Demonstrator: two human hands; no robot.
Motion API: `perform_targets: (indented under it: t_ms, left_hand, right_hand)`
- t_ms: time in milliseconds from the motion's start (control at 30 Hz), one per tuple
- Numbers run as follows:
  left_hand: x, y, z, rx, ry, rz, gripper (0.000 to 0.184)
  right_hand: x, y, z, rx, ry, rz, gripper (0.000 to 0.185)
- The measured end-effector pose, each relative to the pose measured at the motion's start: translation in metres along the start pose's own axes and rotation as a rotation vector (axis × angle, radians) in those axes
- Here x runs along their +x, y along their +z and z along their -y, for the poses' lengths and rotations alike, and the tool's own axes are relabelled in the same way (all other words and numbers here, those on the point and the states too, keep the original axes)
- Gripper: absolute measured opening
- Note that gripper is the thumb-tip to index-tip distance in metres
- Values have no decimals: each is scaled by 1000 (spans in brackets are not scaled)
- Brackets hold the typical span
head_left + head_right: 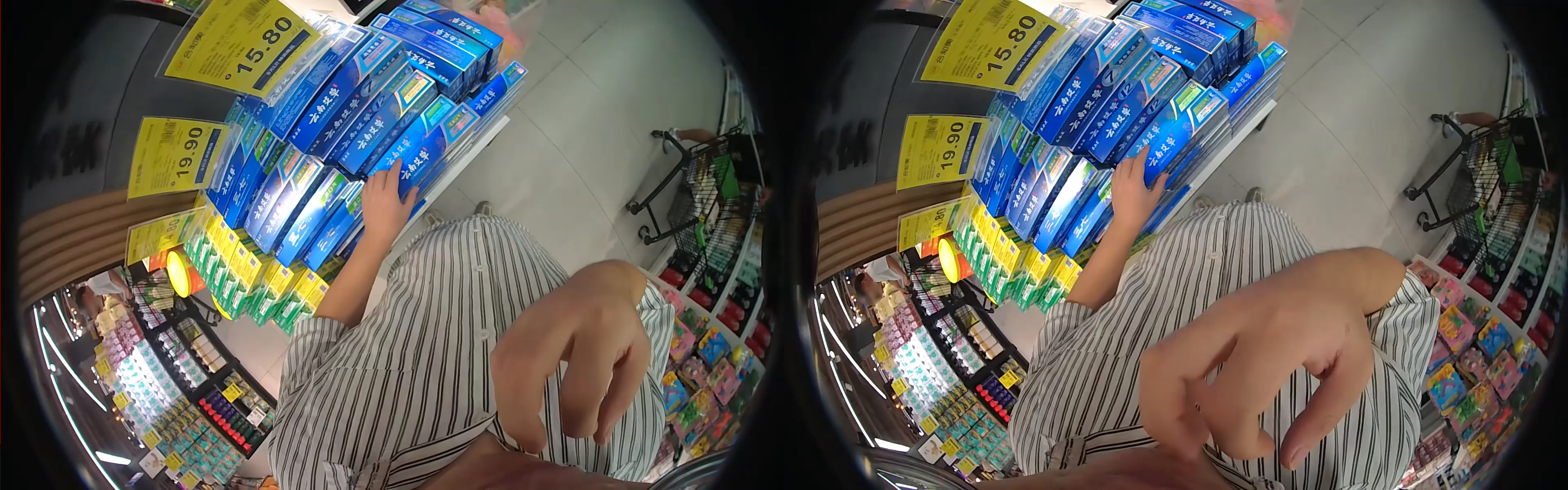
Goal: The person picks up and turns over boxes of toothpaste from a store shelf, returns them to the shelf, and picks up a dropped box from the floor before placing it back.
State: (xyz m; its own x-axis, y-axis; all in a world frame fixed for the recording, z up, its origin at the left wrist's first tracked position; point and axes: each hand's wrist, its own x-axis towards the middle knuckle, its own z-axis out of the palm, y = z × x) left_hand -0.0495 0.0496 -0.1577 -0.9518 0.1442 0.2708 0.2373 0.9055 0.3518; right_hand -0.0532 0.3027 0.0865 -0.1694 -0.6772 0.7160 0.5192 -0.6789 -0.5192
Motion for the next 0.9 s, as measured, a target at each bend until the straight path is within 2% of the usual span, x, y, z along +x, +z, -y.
perform_targets:
  t_ms: [267, 433, 767, 900]
  left_hand:
    - [1, -2, 0, 3, -4, 16, 62]
    - [2, -2, -1, 5, -19, 27, 61]
    - [3, -3, -2, -7, -30, 24, 60]
    - [4, -3, -1, -3, -43, 46, 60]
  right_hand:
    - [-1, 2, -1, 61, -48, -54, 17]
    - [-2, -3, 7, 2, 21, 16, 19]
    - [2, -8, 13, -30, 30, -4, 19]
    - [-2, -13, 11, 9, -7, 64, 18]
